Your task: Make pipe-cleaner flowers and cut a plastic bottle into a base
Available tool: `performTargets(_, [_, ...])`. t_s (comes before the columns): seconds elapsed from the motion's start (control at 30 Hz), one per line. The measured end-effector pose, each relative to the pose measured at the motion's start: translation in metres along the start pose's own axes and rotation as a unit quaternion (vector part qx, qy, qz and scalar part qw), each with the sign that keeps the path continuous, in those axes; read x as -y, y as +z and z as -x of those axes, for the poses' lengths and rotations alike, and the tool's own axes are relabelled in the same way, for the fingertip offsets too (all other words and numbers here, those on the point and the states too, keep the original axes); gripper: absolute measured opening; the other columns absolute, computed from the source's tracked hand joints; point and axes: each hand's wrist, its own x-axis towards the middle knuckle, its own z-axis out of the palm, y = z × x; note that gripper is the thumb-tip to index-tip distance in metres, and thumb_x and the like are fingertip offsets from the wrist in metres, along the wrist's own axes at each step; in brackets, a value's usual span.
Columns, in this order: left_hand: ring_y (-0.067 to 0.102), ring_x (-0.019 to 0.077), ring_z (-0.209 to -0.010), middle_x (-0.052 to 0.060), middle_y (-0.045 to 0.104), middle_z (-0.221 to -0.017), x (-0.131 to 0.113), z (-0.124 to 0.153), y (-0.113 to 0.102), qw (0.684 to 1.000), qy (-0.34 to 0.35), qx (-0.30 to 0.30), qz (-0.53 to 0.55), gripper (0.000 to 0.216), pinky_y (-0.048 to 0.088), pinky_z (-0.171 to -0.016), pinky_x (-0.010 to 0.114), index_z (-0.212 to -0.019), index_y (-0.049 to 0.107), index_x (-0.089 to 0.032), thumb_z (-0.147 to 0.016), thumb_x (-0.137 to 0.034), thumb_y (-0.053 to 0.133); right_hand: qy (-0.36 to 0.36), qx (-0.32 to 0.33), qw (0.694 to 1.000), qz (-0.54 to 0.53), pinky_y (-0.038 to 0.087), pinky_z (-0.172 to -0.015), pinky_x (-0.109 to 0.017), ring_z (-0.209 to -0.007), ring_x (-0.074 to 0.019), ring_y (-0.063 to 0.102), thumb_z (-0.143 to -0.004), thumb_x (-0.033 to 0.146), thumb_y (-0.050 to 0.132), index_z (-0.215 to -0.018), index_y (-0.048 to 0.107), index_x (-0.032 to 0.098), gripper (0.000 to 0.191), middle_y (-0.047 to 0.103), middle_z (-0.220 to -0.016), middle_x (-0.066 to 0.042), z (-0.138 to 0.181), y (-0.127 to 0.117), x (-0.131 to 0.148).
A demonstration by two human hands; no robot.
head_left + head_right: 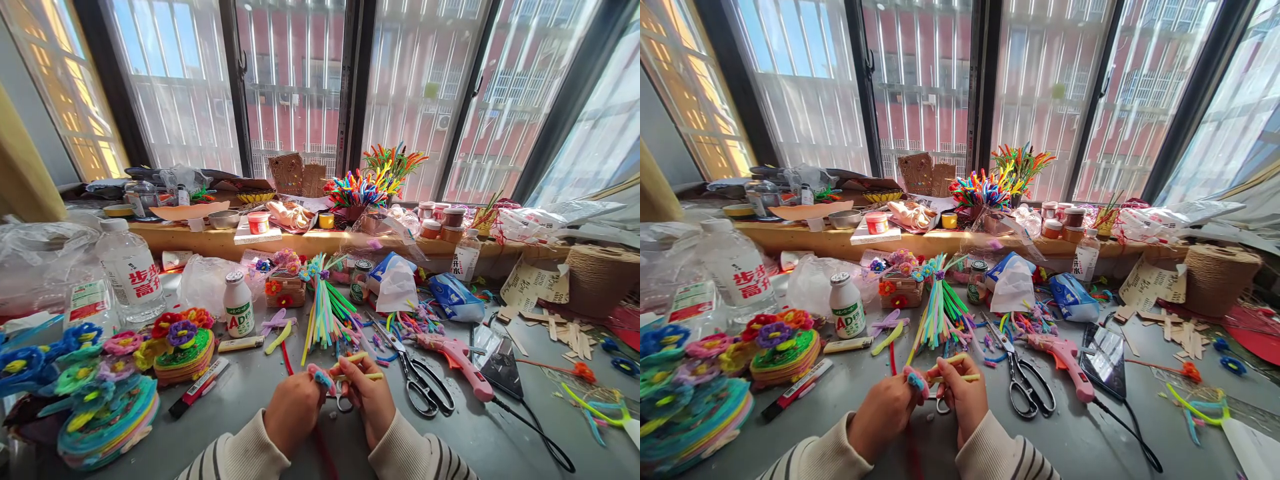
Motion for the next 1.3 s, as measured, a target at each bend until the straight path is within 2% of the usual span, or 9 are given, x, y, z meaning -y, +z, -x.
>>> performTargets(0.27, [0.054,0.0086,-0.05,-0.001,0.061,-0.057,-0.003,-0.003,-0.015,0.98,-0.071,0.049,0.181,0.03,0.04,-0.049,0.016,-0.061,0.051,-0.017,-0.079,-0.018,0.027,0.036,0.073,0.997,0.0,0.018,-0.03,-0.015,-0.029,-0.0008,0.029,-0.056,0.034,0.065,-0.059,0.05,0.015,0.025,0.052,-0.044,0.005,-0.004,-0.003,-0.003])
performTargets(0.37, [0.053,0.0092,-0.05,-0.001,0.06,-0.057,-0.003,-0.003,-0.014,0.982,-0.076,0.06,0.161,0.029,0.039,-0.05,0.017,-0.061,0.052,-0.017,-0.078,-0.018,0.029,0.006,0.069,0.995,0.066,0.02,-0.031,-0.016,-0.03,-0.0018,0.03,-0.058,0.036,0.063,-0.056,0.051,0.014,0.025,0.049,-0.042,0.005,-0.004,-0.005,-0.003])
performTargets(0.43, [0.055,0.0113,-0.053,0.0,0.061,-0.058,-0.003,-0.002,-0.012,0.988,-0.075,0.065,0.115,0.026,0.04,-0.051,0.019,-0.062,0.053,-0.017,-0.076,-0.016,0.032,-0.051,0.043,0.987,0.143,0.024,-0.032,-0.017,-0.032,-0.0034,0.034,-0.06,0.036,0.062,-0.055,0.052,0.014,0.024,0.05,-0.044,0.004,-0.003,-0.006,-0.002])
performTargets(0.57, [0.057,0.0153,-0.055,0.004,0.062,-0.06,-0.006,0.0,-0.007,0.996,-0.051,0.075,0.019,0.025,0.042,-0.052,0.024,-0.063,0.055,-0.016,-0.073,-0.011,0.034,-0.175,-0.008,0.939,0.295,0.035,-0.042,-0.02,-0.043,-0.0088,0.047,-0.065,0.033,0.057,-0.056,0.056,0.015,0.02,0.054,-0.053,0.001,0.002,-0.006,0.001])
performTargets(0.67, [0.057,0.0169,-0.054,0.005,0.061,-0.058,-0.007,0.001,-0.003,0.998,-0.025,0.053,-0.019,0.026,0.043,-0.051,0.026,-0.065,0.056,-0.015,-0.072,-0.008,0.032,-0.244,-0.03,0.893,0.378,0.038,-0.047,-0.021,-0.049,-0.0115,0.051,-0.069,0.031,0.054,-0.055,0.055,0.017,0.02,0.054,-0.052,0.0,0.005,-0.004,0.002])
performTargets(0.73, [0.057,0.0175,-0.054,0.005,0.06,-0.057,-0.007,0.002,0.0,0.999,-0.008,0.032,-0.033,0.026,0.043,-0.05,0.026,-0.065,0.056,-0.015,-0.072,-0.007,0.032,-0.273,-0.039,0.866,0.416,0.038,-0.048,-0.022,-0.049,-0.012,0.051,-0.071,0.03,0.051,-0.055,0.054,0.017,0.021,0.053,-0.052,0.0,0.006,-0.002,0.001])
performTargets(0.83, [0.057,0.0185,-0.053,0.006,0.059,-0.056,-0.007,0.002,0.003,0.998,0.006,0.019,-0.054,0.025,0.043,-0.048,0.027,-0.065,0.056,-0.015,-0.07,-0.005,0.033,-0.281,-0.054,0.849,0.445,0.038,-0.048,-0.022,-0.049,-0.012,0.051,-0.072,0.03,0.049,-0.056,0.052,0.016,0.022,0.053,-0.052,0.0,0.004,0.001,-0.001])
performTargets(1.03, [0.057,0.0186,-0.053,0.006,0.06,-0.057,-0.006,0.002,0.002,0.998,-0.003,0.028,-0.058,0.025,0.043,-0.048,0.027,-0.065,0.057,-0.015,-0.069,-0.004,0.035,-0.249,-0.053,0.861,0.44,0.038,-0.049,-0.022,-0.049,-0.0125,0.051,-0.072,0.033,0.048,-0.055,0.051,0.016,0.024,0.053,-0.053,-0.001,-0.001,0.002,-0.003])
performTargets(1.3, [0.058,0.0161,-0.065,0.007,0.062,-0.07,-0.009,-0.001,-0.001,0.996,-0.063,0.07,0.009,0.031,0.045,-0.06,0.025,-0.071,0.058,-0.015,-0.071,-0.004,0.03,-0.142,-0.057,0.935,0.318,0.035,-0.044,-0.022,-0.043,-0.011,0.048,-0.064,0.039,0.055,-0.053,0.048,0.017,0.026,0.051,-0.047,0.002,-0.006,0.0,-0.005])
